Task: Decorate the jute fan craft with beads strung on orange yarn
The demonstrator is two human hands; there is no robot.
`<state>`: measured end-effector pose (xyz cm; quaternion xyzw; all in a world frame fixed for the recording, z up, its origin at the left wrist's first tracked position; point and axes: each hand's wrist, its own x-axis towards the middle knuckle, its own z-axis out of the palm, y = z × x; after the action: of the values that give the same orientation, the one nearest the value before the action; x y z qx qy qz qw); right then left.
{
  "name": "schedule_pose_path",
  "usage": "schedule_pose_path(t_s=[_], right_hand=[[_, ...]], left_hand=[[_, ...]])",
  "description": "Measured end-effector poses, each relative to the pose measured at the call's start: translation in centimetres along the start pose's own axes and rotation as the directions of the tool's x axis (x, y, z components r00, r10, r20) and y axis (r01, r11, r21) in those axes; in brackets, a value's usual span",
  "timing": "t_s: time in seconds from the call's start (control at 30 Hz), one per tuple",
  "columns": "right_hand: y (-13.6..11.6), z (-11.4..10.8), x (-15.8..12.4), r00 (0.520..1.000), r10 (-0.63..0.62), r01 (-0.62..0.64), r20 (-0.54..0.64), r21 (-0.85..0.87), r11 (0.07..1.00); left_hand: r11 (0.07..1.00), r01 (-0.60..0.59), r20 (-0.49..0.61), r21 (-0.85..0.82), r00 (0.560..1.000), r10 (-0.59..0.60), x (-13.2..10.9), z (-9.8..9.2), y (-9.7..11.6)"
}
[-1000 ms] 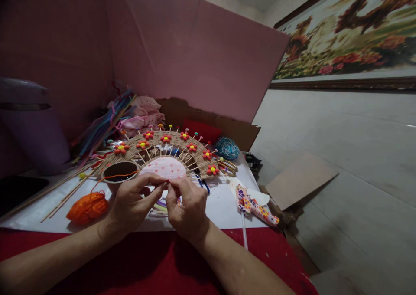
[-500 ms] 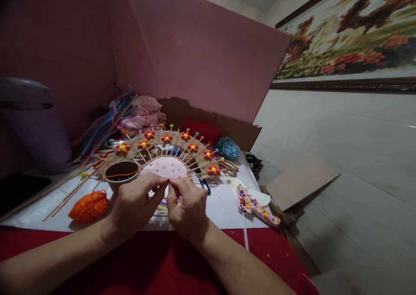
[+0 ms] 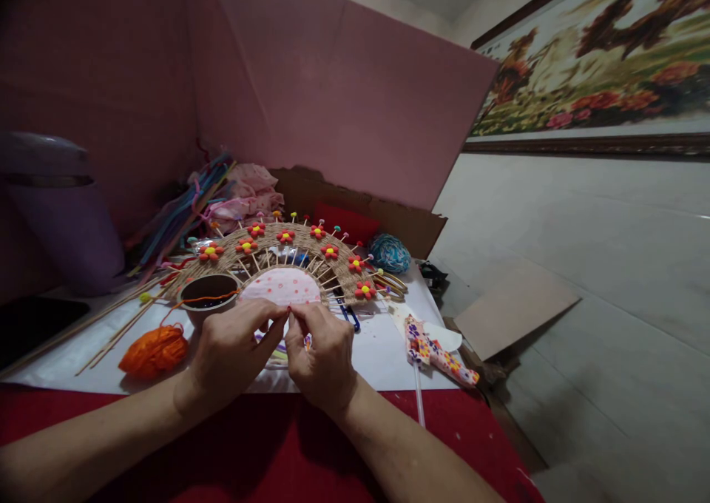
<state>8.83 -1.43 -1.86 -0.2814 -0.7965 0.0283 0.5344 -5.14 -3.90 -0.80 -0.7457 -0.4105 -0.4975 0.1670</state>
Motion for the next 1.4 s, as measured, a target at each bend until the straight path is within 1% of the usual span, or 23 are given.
schedule_pose_path(t_s=[0.2, 0.5, 0.67, 0.73, 0.83, 0.97, 1.1, 1.3, 1.4], right_hand=[[-0.13, -0.14, 0.07, 1.0, 0.004, -0.004, -0.001, -0.028, 1.0], [0.08, -0.16, -0.07, 1.0, 0.024, -0.024, 0.007, -0.056, 0.998], [0.11, -0.17, -0.09, 1.0, 0.027, -0.027, 0.007, -0.059, 0.998], [0.16, -0.15, -0.13, 0.999, 0.031, -0.03, 0.009, -0.052, 0.998], [0.22, -0.09, -0.15, 0.999, 0.039, -0.038, 0.011, -0.045, 0.998], [0.12, -0.09, 0.01, 0.999, 0.028, -0.027, 0.021, -0.058, 0.998], [-0.06, -0.16, 0.17, 0.999, 0.018, -0.015, 0.037, -0.075, 0.997], [0.11, -0.16, -0.01, 0.999, 0.032, -0.03, 0.034, -0.059, 0.998], [0.19, -0.14, -0.06, 0.999, 0.026, -0.024, 0.034, -0.052, 0.998]], left_hand=[[0.999, -0.021, -0.001, -0.045, 1.0, 0.021, 0.06, 0.06, -0.05], [0.997, 0.015, 0.005, -0.073, 1.0, -0.014, 0.26, -0.15, 0.14], [0.982, 0.113, 0.002, -0.152, 0.993, -0.114, 0.1, 0.08, -0.14], [0.975, 0.131, 0.008, -0.181, 0.991, -0.131, 0.04, 0.17, -0.24], [0.974, 0.104, 0.038, -0.203, 0.994, -0.099, -0.06, 0.28, -0.38], [0.981, 0.069, 0.031, -0.182, 0.997, -0.065, -0.16, 0.35, -0.56], [0.987, 0.07, 0.044, -0.145, 0.997, -0.064, -0.1, 0.36, -0.58], [0.987, 0.063, 0.028, -0.147, 0.998, -0.059, -0.02, 0.39, -0.63], [0.986, 0.083, 0.04, -0.143, 0.996, -0.078, -0.08, 0.41, -0.67]])
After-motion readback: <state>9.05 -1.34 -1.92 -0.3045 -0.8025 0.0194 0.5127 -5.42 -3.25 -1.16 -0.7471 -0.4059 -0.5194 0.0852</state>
